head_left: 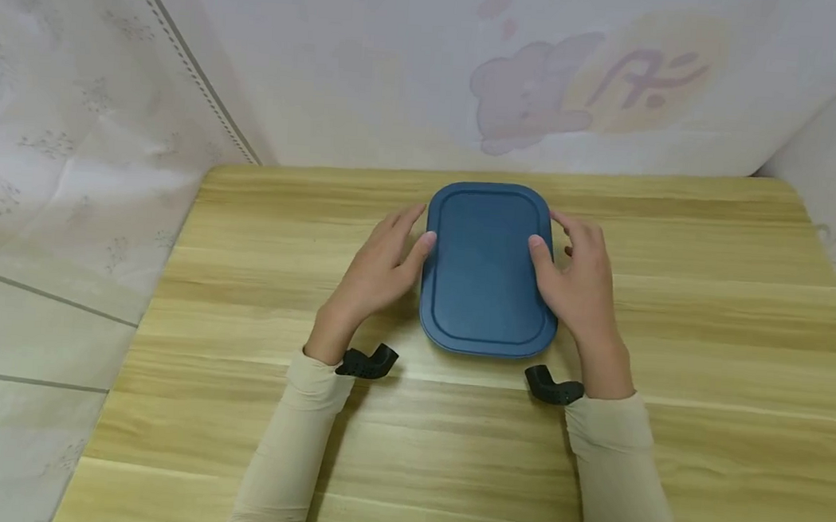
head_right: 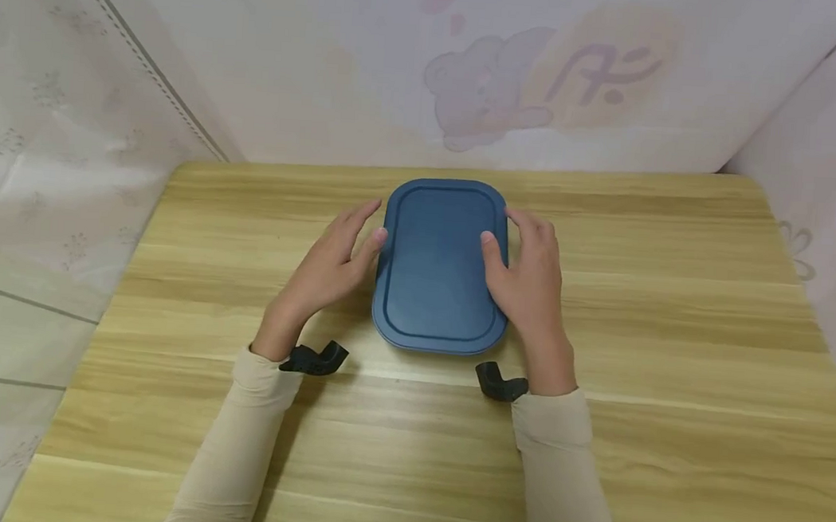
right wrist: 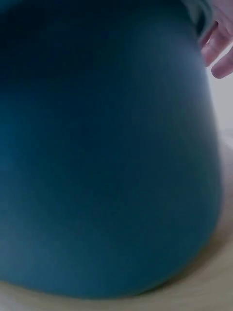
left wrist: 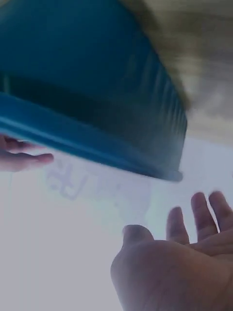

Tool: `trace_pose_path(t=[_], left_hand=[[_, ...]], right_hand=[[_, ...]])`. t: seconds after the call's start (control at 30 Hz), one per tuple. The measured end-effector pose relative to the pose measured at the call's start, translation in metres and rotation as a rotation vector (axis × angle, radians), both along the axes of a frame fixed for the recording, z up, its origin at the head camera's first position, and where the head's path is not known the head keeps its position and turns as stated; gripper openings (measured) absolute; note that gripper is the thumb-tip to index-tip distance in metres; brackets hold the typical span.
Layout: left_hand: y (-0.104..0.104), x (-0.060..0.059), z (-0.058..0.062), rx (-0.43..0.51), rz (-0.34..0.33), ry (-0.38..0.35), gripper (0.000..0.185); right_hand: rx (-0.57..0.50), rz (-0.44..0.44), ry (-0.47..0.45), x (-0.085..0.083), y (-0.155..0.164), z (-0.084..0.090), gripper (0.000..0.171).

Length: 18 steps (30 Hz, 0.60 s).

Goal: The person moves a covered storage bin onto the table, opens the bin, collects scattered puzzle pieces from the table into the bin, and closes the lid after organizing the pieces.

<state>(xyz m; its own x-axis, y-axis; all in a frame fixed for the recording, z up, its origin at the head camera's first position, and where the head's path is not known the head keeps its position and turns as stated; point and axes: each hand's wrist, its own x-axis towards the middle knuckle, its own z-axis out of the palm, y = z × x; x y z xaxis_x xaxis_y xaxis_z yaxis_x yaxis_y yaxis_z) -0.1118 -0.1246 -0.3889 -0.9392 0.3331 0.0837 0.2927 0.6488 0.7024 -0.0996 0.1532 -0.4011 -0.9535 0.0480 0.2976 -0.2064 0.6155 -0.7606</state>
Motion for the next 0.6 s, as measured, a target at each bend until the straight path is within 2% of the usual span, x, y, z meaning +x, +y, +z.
trace_pose_path(t=[0.07,0.13,0.23,0.33,0.47,0.6], left_hand=[[0.007,0.002,0.005,-0.076,-0.016,0.07,0.062],[0.016,0.003,0.009,-0.152,-0.044,0.099,0.061],[0.029,0.001,0.013,-0.281,-0.074,0.067,0.065],[0.038,-0.004,0.012,-0.377,-0.084,0.012,0.073],[0.043,-0.01,0.004,-0.414,-0.108,-0.014,0.083],[0.041,-0.01,-0.007,-0.398,-0.086,0.015,0.087]], right_hand=[[0.041,0.022,0.016,-0.005,0.002,0.001,0.05],[0.098,0.067,0.011,-0.01,0.002,0.002,0.051],[0.223,0.156,-0.018,-0.019,0.001,0.002,0.057],[0.345,0.237,-0.034,-0.025,-0.003,-0.001,0.064],[0.394,0.262,-0.051,-0.028,-0.007,-0.005,0.064],[0.358,0.263,-0.062,-0.029,-0.008,-0.01,0.065]])
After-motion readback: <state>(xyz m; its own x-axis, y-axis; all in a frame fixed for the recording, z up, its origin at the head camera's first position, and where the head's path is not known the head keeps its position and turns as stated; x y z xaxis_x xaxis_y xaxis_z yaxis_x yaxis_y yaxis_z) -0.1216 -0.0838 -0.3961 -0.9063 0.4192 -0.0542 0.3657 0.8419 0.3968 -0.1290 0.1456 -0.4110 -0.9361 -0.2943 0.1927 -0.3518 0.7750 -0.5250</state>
